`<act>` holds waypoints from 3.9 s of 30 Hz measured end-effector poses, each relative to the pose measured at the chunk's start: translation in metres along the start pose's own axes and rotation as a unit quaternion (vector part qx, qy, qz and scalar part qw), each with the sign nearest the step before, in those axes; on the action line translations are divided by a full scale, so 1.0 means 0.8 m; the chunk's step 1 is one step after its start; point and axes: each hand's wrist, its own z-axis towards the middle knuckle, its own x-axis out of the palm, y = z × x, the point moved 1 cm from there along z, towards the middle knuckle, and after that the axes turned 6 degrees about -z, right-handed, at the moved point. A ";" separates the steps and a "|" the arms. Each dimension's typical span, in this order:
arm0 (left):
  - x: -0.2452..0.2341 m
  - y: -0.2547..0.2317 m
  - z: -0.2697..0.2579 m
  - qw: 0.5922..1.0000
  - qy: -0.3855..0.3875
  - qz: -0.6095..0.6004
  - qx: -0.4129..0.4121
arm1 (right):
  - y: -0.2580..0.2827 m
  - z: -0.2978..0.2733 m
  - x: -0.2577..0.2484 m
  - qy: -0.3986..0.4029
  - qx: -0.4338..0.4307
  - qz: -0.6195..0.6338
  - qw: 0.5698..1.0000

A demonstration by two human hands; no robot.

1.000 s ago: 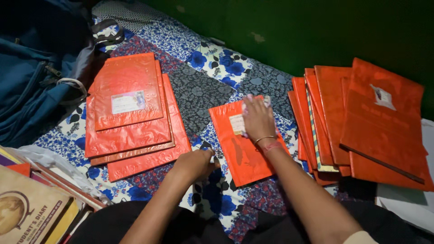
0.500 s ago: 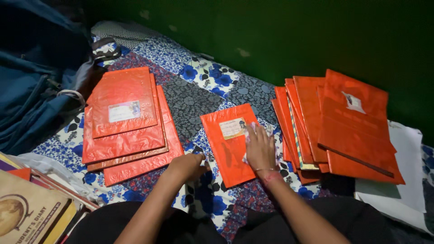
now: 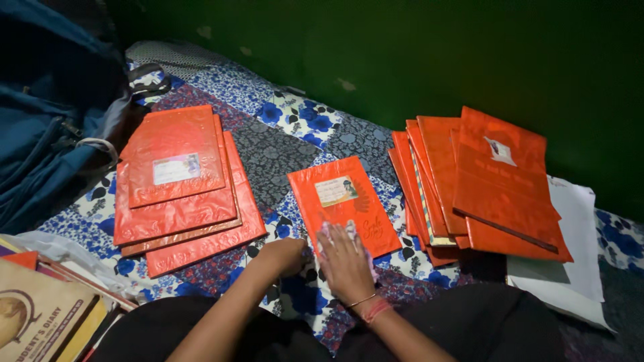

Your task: The person wipes orange folders with a cloth and moves them between stacks on a bed.

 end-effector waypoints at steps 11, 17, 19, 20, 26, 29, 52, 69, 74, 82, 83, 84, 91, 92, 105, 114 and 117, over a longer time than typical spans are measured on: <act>-0.003 0.018 -0.003 1.000 -0.002 0.020 -0.010 | 0.009 -0.002 -0.001 0.044 0.013 0.070 0.997; -0.001 0.022 0.000 1.000 0.006 0.019 -0.005 | 0.006 -0.004 0.018 0.037 0.036 0.071 0.996; -0.002 0.022 0.001 1.000 0.010 0.014 -0.011 | 0.006 -0.003 0.020 0.048 0.048 0.080 0.994; -0.003 0.022 0.001 1.000 0.012 0.012 -0.013 | 0.007 -0.001 0.021 0.058 0.055 0.073 0.994; -0.004 0.023 0.001 1.000 0.016 0.011 -0.017 | 0.005 0.010 0.008 0.059 0.038 0.036 0.997; -0.004 0.029 0.002 1.000 0.012 0.010 -0.009 | -0.003 0.027 -0.019 0.036 0.044 0.092 0.994; 0.011 0.054 0.047 0.987 -0.089 -0.111 -0.068 | -0.073 0.010 0.023 0.071 0.002 0.000 0.997; -0.006 0.031 0.018 0.997 -0.067 -0.017 -0.020 | -0.065 0.184 0.105 0.030 0.002 0.005 1.000; -0.012 0.026 0.013 0.998 -0.059 -0.020 -0.024 | -0.105 0.192 0.101 0.085 0.122 -0.027 0.988; -0.025 0.013 0.003 0.999 -0.032 -0.007 -0.025 | -0.140 0.141 0.082 0.053 0.172 -0.078 0.981; -0.023 0.015 0.003 0.999 -0.035 -0.004 -0.019 | -0.141 0.131 0.082 0.058 0.171 -0.078 0.981; -0.020 0.017 0.003 0.999 -0.037 -0.001 -0.013 | -0.141 0.121 0.080 0.063 0.169 -0.077 0.981; -0.022 0.016 0.003 0.999 -0.030 0.003 -0.023 | -0.124 0.071 0.063 0.053 0.170 -0.080 0.981; -0.022 0.016 0.003 0.999 -0.032 0.002 -0.021 | -0.121 0.063 0.059 0.042 0.154 -0.086 0.983; -0.017 0.026 -0.001 0.999 -0.027 0.018 -0.021 | -0.104 0.001 0.044 0.045 0.162 -0.065 0.984; -0.019 0.019 -0.003 0.999 -0.011 0.030 -0.005 | -0.048 -0.013 0.021 0.097 0.048 -0.067 0.992; -0.016 0.021 0.000 0.999 -0.013 0.038 0.001 | -0.020 -0.012 0.010 0.060 -0.026 -0.033 0.997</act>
